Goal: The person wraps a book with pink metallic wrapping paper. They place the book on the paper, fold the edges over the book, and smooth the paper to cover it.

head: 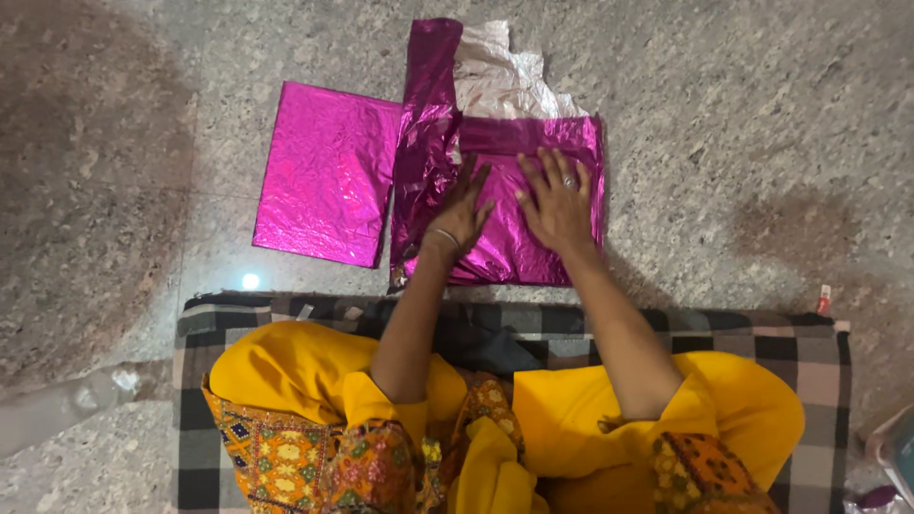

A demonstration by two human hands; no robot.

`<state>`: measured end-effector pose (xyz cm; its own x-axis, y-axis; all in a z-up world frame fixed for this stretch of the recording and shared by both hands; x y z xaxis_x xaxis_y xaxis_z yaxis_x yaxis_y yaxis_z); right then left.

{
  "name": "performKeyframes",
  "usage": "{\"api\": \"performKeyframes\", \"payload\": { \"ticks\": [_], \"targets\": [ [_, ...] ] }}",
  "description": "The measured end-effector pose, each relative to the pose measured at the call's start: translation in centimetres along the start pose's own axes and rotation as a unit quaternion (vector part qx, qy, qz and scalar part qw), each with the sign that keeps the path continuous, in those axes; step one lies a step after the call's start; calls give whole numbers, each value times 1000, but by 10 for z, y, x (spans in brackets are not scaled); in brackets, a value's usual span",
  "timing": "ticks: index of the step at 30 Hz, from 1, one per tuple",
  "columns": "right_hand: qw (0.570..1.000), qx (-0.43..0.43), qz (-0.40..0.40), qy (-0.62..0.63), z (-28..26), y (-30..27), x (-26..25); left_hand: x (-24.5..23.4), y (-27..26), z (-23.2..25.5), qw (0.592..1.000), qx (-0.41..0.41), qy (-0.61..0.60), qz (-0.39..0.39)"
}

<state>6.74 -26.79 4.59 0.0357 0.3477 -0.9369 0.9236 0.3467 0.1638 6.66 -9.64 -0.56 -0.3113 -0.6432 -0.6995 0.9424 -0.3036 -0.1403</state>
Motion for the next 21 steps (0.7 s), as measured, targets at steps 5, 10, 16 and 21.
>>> {"api": "performKeyframes", "payload": {
  "ticks": [5,10,16,21],
  "targets": [
    [999,-2,-37,12,19,19,-3,-30,23,-8,998,63,-4,-10],
    [982,21,-184,25,33,36,-5,-57,36,2,978,-10,167,-124],
    [951,95,-294,-7,24,50,-2,-64,43,37,964,-56,237,-108],
    [961,16,-270,-52,9,35,-21,-59,26,35,964,-9,253,-81]
  ]
}}
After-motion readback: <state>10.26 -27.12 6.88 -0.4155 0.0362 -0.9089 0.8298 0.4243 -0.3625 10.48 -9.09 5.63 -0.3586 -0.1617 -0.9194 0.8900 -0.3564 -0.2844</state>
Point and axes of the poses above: each hand's wrist, its own y-axis towards the middle knuckle, its own x-axis out of the palm, z = x × y, the point moved 6 cm from there along y, towards the middle knuckle, and after that the axes turned 2 degrees about -x, right-handed, at the moved point
